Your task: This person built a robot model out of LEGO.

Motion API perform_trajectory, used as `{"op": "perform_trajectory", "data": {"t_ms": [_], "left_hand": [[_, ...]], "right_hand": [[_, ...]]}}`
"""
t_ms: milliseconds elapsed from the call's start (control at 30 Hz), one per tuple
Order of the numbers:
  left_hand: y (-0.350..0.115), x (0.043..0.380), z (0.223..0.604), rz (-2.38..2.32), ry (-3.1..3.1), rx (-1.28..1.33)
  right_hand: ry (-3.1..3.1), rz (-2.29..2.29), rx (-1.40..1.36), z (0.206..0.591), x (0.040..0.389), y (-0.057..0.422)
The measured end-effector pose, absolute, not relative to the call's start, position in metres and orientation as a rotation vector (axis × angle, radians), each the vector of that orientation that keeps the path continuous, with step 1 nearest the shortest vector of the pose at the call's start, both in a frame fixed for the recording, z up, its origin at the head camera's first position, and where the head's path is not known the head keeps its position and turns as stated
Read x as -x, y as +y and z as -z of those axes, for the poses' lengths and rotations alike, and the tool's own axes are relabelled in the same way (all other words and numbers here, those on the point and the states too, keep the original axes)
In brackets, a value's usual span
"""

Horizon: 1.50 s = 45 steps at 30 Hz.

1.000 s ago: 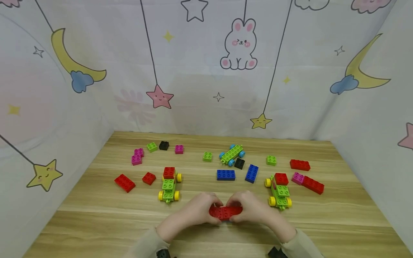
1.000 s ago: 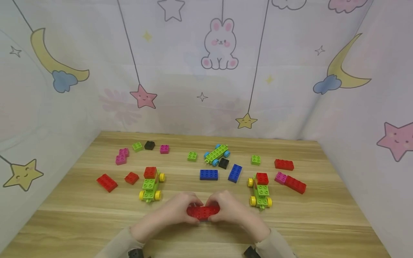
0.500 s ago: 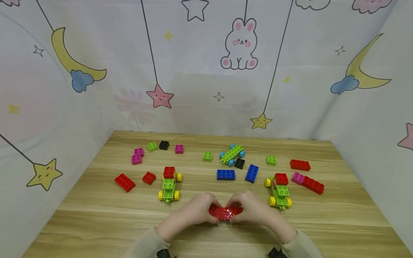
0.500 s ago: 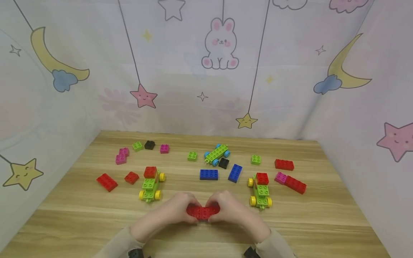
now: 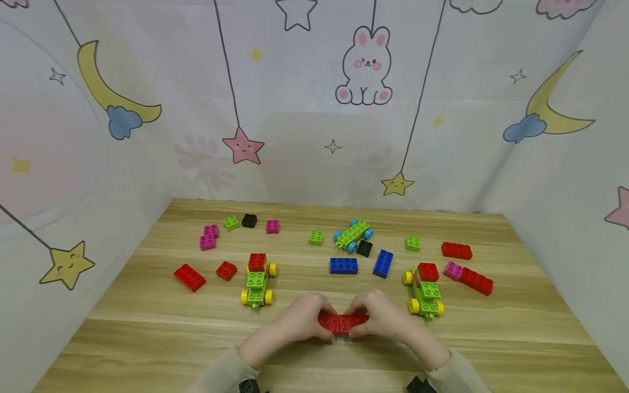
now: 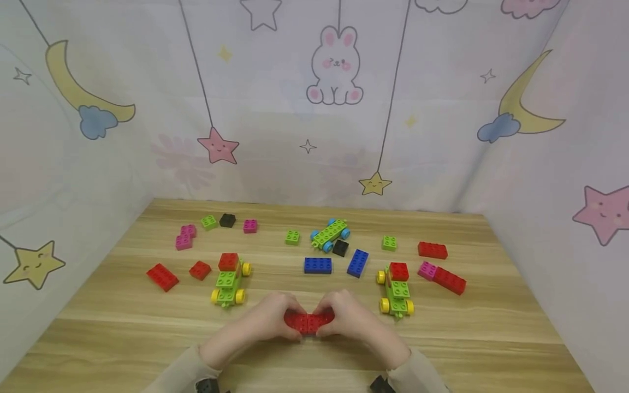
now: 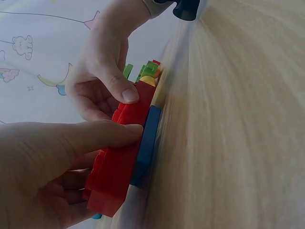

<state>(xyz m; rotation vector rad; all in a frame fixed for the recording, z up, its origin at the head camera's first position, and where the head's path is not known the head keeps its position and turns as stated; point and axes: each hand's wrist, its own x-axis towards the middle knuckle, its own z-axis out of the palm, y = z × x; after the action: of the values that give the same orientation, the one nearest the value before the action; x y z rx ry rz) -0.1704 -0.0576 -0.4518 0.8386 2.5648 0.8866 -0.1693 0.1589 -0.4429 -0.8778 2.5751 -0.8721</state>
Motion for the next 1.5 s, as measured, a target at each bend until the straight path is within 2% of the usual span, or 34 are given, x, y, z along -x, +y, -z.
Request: {"op": "perform_trajectory", "data": {"t_ms": [1500], "left_hand": [[-0.056,0.169,0.451,-0.882,2.568,-0.825]], "right_hand": [[2.620,0.790,0.799,0.435,0.166,0.149]]}}
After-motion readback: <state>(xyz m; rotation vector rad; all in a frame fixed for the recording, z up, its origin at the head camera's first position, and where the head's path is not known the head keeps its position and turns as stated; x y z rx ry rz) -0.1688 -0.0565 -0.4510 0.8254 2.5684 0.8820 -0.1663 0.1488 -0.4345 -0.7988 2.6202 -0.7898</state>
